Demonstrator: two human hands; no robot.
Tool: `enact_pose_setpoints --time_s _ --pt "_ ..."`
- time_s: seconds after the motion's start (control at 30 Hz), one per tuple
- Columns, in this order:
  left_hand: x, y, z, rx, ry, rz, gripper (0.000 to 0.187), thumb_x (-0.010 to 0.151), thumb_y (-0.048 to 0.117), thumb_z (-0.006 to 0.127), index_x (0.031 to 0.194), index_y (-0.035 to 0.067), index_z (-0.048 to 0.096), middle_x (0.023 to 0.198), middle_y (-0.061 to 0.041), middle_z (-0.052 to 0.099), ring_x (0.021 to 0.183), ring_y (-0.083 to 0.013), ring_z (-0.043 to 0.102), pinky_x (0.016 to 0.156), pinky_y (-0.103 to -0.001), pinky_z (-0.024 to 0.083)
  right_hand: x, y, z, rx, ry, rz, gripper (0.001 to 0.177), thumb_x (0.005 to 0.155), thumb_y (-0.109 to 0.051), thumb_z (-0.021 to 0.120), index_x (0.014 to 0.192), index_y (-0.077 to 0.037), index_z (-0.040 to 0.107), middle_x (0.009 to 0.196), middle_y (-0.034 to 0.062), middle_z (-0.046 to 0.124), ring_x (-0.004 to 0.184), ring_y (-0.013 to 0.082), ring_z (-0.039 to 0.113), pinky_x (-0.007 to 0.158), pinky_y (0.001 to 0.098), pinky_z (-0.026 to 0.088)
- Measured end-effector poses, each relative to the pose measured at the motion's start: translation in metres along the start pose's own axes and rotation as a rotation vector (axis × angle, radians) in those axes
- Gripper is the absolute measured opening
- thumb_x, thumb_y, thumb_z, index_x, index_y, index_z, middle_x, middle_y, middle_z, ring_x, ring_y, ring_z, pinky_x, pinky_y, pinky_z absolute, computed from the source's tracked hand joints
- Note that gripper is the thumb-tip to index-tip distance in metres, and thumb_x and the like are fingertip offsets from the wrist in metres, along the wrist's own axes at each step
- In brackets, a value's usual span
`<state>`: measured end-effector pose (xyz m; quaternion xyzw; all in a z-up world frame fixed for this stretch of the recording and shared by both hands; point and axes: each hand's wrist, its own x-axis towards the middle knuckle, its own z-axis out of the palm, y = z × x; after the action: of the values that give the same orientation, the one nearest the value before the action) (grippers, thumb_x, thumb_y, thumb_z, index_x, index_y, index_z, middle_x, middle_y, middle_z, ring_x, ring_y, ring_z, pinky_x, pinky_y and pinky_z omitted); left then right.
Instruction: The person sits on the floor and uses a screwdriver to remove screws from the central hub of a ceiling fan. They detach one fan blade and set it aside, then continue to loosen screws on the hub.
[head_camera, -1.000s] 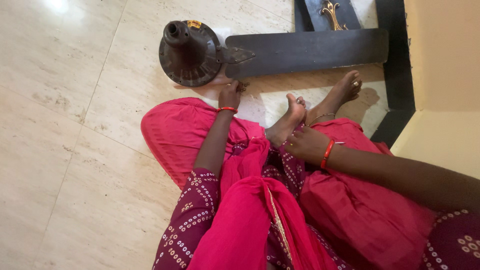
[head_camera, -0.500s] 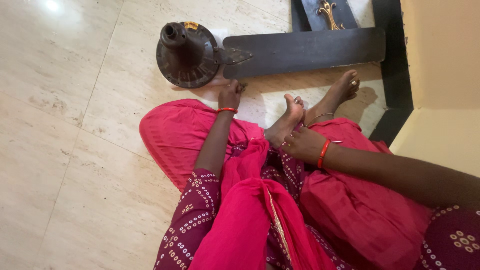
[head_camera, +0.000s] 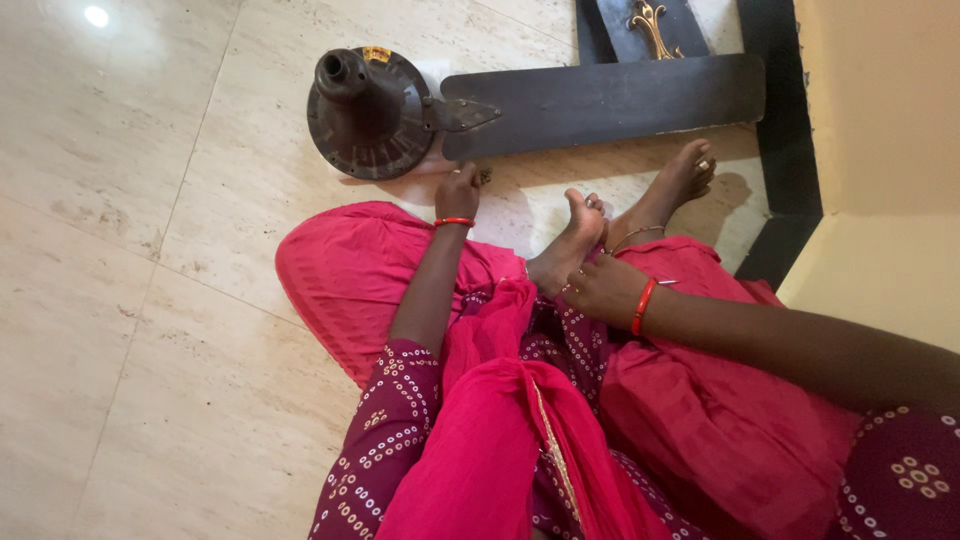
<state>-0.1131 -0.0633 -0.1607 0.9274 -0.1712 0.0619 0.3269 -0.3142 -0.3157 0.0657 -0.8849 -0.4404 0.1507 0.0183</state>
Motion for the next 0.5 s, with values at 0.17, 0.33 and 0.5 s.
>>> enact_pose_setpoints --time_s 0.17,0.33,0.5 --pt "-0.001 0.001 -0.006 0.059 0.101 -0.075 0.013 0.083 0.003 0.068 0.082 0.012 0.058 0.071 -0.013 0.064 0.072 -0.0369 0.065 0.060 -0.053 0.048 -0.001 0.002 0.006 -0.002 0.114 -0.019 0.021 0.079 -0.022 0.064 0.095 -0.010 0.070 0.092 0.0066 0.070 0.087 0.0251 0.069 0.075 0.0415 0.054" --pt "0.000 -0.001 -0.002 -0.105 0.037 0.010 0.016 0.083 -0.006 0.062 0.087 0.009 0.056 0.075 -0.016 0.062 0.076 -0.0381 0.065 0.066 -0.050 0.049 0.001 0.004 0.009 0.011 0.084 -0.036 0.021 0.080 -0.021 0.063 0.096 -0.009 0.070 0.091 0.0065 0.069 0.085 0.0254 0.068 0.076 0.0418 0.053" --pt "-0.001 -0.007 0.007 -0.124 0.037 0.037 0.016 0.084 -0.008 0.062 0.089 0.007 0.057 0.076 -0.018 0.063 0.077 -0.0388 0.065 0.066 -0.050 0.048 0.000 0.004 0.010 0.027 0.075 -0.013 0.020 0.080 -0.020 0.063 0.096 -0.009 0.070 0.089 0.0065 0.069 0.083 0.0257 0.068 0.075 0.0414 0.053"
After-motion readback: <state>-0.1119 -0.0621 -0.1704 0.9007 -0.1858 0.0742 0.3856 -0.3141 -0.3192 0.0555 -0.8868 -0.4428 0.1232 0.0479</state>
